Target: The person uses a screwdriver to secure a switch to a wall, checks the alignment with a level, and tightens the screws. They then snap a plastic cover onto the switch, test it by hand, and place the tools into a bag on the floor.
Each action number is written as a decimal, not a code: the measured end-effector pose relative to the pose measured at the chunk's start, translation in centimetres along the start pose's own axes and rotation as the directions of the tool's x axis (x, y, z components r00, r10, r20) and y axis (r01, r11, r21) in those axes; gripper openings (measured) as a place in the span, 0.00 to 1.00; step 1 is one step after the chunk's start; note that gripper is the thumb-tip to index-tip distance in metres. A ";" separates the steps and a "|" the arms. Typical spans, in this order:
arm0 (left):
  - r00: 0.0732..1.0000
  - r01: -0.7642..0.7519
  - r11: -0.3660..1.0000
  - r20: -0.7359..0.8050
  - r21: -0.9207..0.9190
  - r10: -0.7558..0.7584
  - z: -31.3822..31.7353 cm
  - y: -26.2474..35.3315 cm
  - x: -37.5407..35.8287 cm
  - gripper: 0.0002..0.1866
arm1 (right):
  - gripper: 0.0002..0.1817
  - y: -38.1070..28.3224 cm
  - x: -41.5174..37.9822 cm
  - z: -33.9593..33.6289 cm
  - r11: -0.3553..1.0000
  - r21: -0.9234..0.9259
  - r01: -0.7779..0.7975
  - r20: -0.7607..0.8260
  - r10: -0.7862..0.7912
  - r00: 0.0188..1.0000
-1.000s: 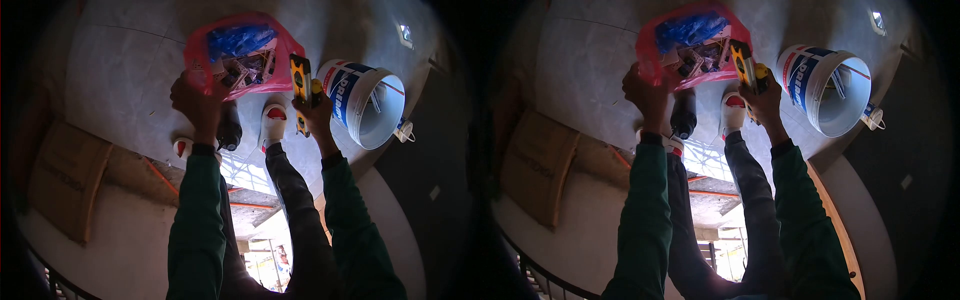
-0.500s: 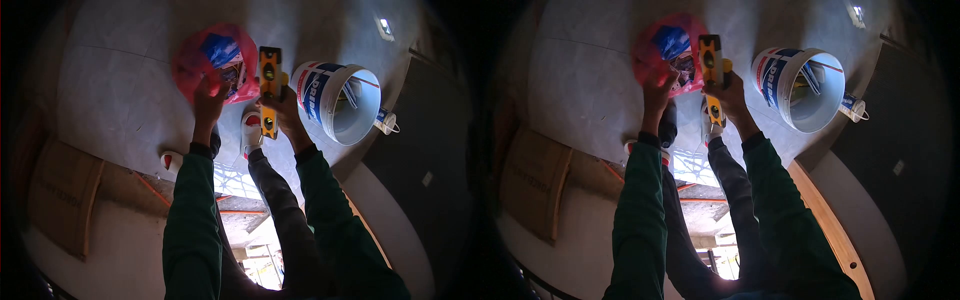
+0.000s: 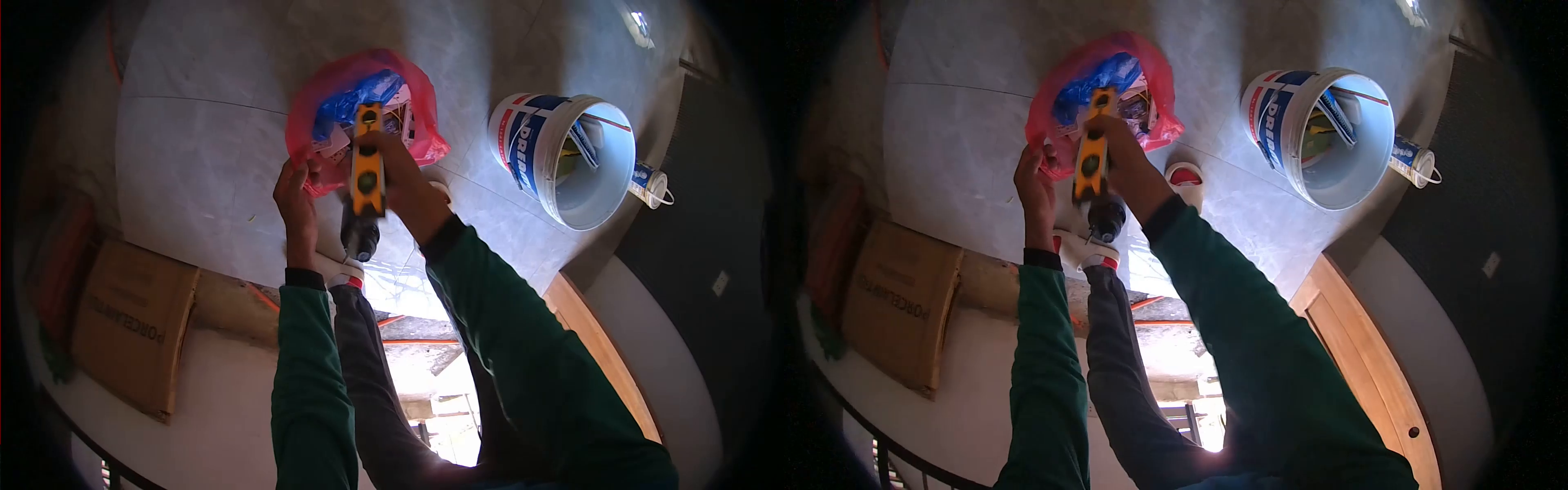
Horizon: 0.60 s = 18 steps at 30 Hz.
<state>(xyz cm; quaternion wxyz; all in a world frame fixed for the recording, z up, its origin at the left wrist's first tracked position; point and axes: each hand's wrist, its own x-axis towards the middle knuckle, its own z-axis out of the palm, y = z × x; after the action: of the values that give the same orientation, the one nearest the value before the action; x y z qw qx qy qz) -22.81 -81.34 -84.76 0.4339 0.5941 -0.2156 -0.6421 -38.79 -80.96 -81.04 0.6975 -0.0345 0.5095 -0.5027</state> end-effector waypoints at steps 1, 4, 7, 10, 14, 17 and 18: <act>0.999 0.032 0.998 0.023 -0.059 -0.030 -0.9 -0.7 0.4 0.16 | 0.17 0.5 3.7 -0.8 0.819 0.380 -0.429 -0.064 0.487 0.871; 0.996 0.080 0.988 0.054 -0.135 -0.073 -2.1 -0.6 0.5 0.20 | 0.11 4.3 9.4 -3.8 0.843 0.529 -0.100 -0.238 0.260 0.936; 0.994 0.088 0.986 0.076 -0.145 -0.078 -2.2 0.1 -0.2 0.20 | 0.17 5.4 13.2 -6.8 0.928 0.372 -0.008 -0.572 0.235 0.786; 0.992 0.066 0.989 0.112 -0.135 -0.051 -2.1 0.3 -0.2 0.21 | 0.21 3.1 12.7 -6.0 0.949 0.299 0.100 -0.650 0.126 0.750; 0.993 0.074 0.987 0.097 -0.144 -0.060 -1.2 0.5 -0.6 0.20 | 0.24 2.9 13.2 -7.1 0.957 0.289 -0.028 -0.651 0.217 0.727; 0.986 0.096 0.984 0.152 -0.151 -0.073 -1.0 0.9 -0.6 0.20 | 0.14 2.7 11.9 -8.2 0.878 0.332 -0.344 -0.314 0.447 0.838; 0.986 0.093 0.983 0.153 -0.157 -0.068 -1.0 1.0 -0.5 0.20 | 0.14 2.0 10.9 -8.1 0.881 0.326 -0.342 -0.315 0.443 0.840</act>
<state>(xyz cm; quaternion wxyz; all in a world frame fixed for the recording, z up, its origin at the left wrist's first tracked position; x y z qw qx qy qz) -21.64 -81.22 -83.85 0.4377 0.5159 -0.1693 -0.7167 -43.79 -84.22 -93.39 0.6723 0.2602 0.5613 -0.4065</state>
